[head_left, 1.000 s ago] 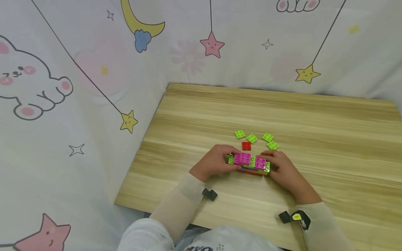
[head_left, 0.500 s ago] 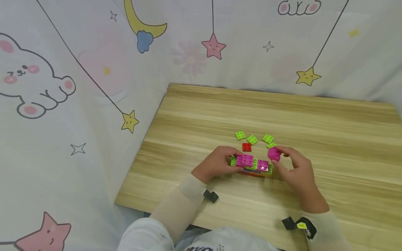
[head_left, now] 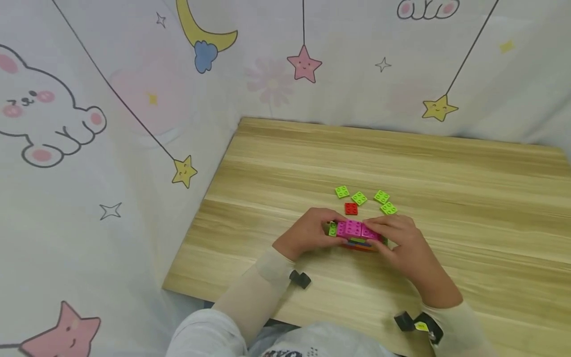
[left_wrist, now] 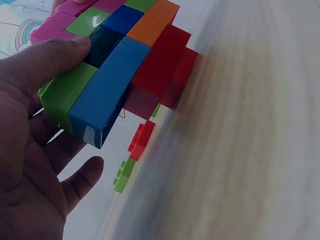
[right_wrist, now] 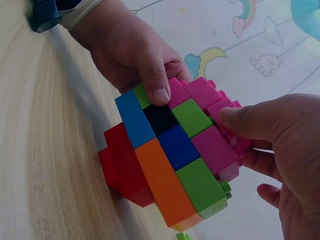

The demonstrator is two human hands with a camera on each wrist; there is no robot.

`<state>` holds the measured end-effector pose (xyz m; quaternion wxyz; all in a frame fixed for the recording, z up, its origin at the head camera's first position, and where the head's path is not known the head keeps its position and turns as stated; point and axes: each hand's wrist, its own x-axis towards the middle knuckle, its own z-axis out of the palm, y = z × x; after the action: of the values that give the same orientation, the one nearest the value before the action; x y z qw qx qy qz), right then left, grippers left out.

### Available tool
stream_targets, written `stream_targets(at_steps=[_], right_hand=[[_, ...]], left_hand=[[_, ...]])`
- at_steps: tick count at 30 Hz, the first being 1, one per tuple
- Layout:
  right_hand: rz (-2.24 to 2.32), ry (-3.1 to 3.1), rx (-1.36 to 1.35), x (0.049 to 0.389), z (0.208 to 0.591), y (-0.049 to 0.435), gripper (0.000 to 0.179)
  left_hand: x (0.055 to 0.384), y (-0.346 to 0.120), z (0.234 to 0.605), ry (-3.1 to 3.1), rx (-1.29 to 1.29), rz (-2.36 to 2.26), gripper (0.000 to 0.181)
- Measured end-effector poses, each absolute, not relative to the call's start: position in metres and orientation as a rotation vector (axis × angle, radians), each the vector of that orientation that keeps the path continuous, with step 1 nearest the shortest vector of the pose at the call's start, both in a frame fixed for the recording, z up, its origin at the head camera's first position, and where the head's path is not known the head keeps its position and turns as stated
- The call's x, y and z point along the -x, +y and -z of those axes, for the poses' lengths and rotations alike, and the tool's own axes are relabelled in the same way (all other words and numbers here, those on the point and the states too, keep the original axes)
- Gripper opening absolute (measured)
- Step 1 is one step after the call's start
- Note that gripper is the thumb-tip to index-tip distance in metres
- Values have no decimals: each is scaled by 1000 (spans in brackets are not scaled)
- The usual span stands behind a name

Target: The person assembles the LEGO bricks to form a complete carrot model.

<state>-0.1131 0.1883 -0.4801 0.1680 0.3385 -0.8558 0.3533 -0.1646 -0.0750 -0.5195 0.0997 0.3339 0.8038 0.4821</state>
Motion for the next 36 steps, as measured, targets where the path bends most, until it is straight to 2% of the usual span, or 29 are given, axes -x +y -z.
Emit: stream_targets(at_steps=[2, 6, 10, 16, 19, 21, 23, 26, 29, 32, 36], right_hand=[[-988, -2436, -990, 115, 481, 188, 38], [-971, -2401, -1025, 116, 485, 188, 56], [-989, -2362, -1007, 115, 488, 186, 55], [-1034, -2423, -868, 106, 504, 184, 45], [-1146, -2499, -732, 102, 517, 183, 65], [-1247, -2542, -649, 102, 523, 182, 73], [-1337, -2576, -588, 104, 529, 182, 67], [-1397, -2580, -544, 106, 532, 183, 53], [-1428, -2556, -530, 106, 533, 186, 52], [-1446, -2538, -531, 106, 533, 188, 52], [-1467, -2532, -541, 105, 533, 187, 51]], left_hand=[[165, -75, 520, 2364, -968, -1434, 36], [166, -75, 519, 2340, -968, -1461, 35], [167, -76, 516, 2346, -997, -1473, 35], [163, -78, 519, 2367, -960, -1415, 36], [162, -77, 520, 2365, -970, -1406, 38], [163, -78, 521, 2384, -980, -1406, 42], [165, -80, 523, 2402, -970, -1434, 46], [173, -82, 527, 2462, -906, -1497, 42], [190, -79, 533, 2597, -746, -1490, 38], [212, -72, 538, 2758, -612, -1306, 42], [237, -61, 543, 2880, -599, -972, 53]])
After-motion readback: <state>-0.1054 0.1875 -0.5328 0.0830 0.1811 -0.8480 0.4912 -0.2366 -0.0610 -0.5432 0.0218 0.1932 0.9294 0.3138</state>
